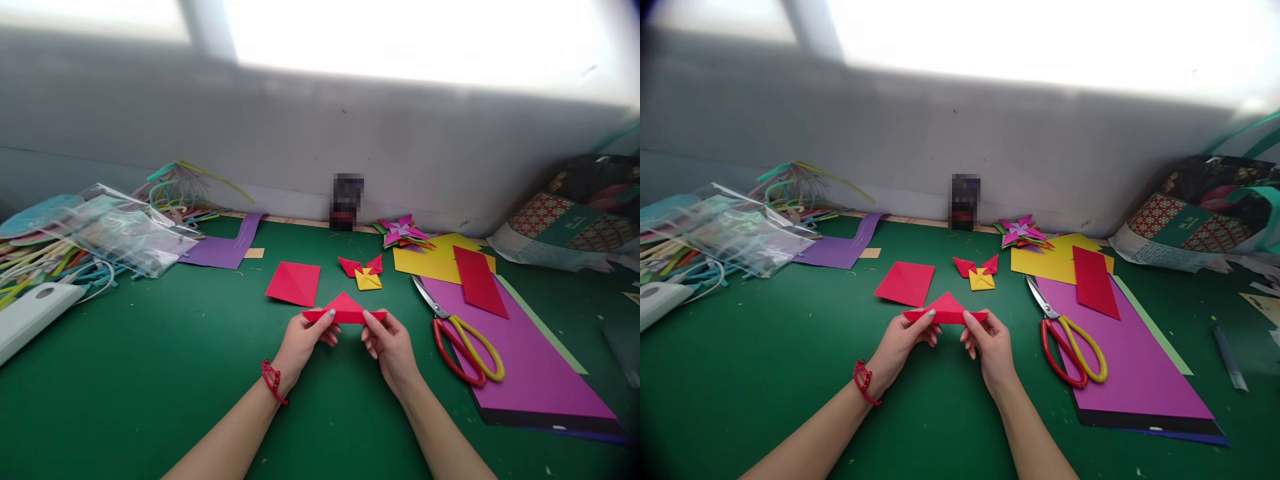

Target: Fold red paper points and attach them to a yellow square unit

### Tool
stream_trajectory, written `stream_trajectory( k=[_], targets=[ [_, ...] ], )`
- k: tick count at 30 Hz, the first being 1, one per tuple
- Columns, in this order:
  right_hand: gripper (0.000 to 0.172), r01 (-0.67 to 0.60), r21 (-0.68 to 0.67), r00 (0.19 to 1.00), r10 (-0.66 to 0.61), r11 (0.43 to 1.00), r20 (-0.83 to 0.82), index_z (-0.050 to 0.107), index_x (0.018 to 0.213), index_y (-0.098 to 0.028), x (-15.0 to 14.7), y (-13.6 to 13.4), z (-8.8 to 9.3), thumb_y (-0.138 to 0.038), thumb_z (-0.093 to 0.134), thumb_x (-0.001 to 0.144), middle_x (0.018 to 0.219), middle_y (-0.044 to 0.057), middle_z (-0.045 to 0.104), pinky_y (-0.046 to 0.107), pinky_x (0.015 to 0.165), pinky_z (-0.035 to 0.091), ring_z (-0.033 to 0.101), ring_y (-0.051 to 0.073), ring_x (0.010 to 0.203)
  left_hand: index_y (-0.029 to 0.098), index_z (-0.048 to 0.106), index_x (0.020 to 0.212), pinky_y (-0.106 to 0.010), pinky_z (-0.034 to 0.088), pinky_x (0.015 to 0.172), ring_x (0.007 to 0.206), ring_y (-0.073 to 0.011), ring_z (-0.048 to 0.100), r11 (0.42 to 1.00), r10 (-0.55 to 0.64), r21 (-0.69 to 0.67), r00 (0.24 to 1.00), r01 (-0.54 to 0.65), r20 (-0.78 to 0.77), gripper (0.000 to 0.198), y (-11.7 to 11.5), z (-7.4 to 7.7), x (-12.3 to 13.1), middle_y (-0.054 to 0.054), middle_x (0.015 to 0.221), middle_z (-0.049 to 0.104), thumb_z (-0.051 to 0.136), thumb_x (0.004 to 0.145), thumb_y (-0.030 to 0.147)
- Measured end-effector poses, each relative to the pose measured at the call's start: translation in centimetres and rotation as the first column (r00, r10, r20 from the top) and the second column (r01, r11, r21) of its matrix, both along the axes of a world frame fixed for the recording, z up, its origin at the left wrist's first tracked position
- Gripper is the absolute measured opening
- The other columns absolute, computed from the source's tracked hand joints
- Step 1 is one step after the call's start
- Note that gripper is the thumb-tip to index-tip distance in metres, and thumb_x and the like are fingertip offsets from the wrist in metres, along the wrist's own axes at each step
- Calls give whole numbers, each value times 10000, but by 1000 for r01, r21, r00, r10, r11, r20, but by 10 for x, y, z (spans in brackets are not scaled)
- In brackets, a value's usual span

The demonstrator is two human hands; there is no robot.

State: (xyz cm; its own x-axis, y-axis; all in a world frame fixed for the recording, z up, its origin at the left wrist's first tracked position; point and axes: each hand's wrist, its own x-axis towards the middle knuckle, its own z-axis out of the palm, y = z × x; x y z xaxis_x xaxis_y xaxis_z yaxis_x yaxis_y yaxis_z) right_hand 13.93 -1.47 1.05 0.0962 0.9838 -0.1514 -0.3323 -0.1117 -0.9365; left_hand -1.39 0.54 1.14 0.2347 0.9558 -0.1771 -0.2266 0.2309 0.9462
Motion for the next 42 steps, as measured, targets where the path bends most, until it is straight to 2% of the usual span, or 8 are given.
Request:
stream_trajectory(
  k=[4,10,15,23,28,33,36,42],
  targets=[
    [167,50,-3,996,-50,999,-80,522,704,-181,-5,-3,-2,-323,604,737,527,-31,553,149,322,321,441,67,406,99,623,697,-248,458,549,541,-127,557,999,-33,10,998,32,52,283,-1,3,1,-57,640,611,541,751,365],
    [178,39,15,998,-38,999,-54,565,691,-163,-11,-4,-5,-314,658,678,601,16,597,196,377,399,530,122,521,102,638,668,-240,447,555,551,-128,549,994,-92,56,995,94,-30,299,-2,8,2,-53,637,620,558,729,384],
    [181,14,43,999,-12,999,-33,556,654,-156,-12,-5,-4,-309,640,699,581,7,583,184,384,391,509,95,487,112,630,657,-224,428,550,553,-123,539,993,-98,57,994,101,-47,296,-2,9,1,-26,562,589,552,733,387],
    [170,57,28,997,-56,998,-44,580,703,-168,-14,-5,0,-320,652,679,580,2,587,187,388,386,514,103,500,107,634,682,-225,428,562,586,-125,538,991,-117,58,993,118,-19,329,-2,9,1,-56,673,613,506,766,398],
    [174,38,25,997,-37,999,-61,564,669,-161,-12,-5,-1,-310,652,681,574,10,582,189,372,371,491,96,468,107,628,702,-221,432,558,593,-130,539,991,-126,48,991,128,-33,327,-2,11,1,-62,687,613,510,761,406],
    [173,-15,31,999,16,999,-43,562,667,-163,-11,-6,0,-317,633,700,599,14,592,193,385,374,489,94,472,120,624,740,-225,436,557,589,-131,542,981,-160,100,985,165,-61,294,-3,8,2,-52,690,616,539,742,401],
    [183,-48,37,999,48,998,-9,557,649,-162,-11,-6,1,-323,621,709,595,12,594,198,402,378,490,94,472,130,612,684,-227,426,549,556,-123,533,980,-161,108,985,166,-55,324,-4,6,4,-36,645,605,503,759,426],
    [184,-57,31,998,58,998,-24,541,638,-164,-11,-7,-1,-310,631,704,513,-23,555,189,403,359,461,75,421,126,597,565,-229,407,564,533,-116,508,966,-237,101,971,239,-34,421,-7,11,4,-40,557,581,420,808,420]
  ],
)
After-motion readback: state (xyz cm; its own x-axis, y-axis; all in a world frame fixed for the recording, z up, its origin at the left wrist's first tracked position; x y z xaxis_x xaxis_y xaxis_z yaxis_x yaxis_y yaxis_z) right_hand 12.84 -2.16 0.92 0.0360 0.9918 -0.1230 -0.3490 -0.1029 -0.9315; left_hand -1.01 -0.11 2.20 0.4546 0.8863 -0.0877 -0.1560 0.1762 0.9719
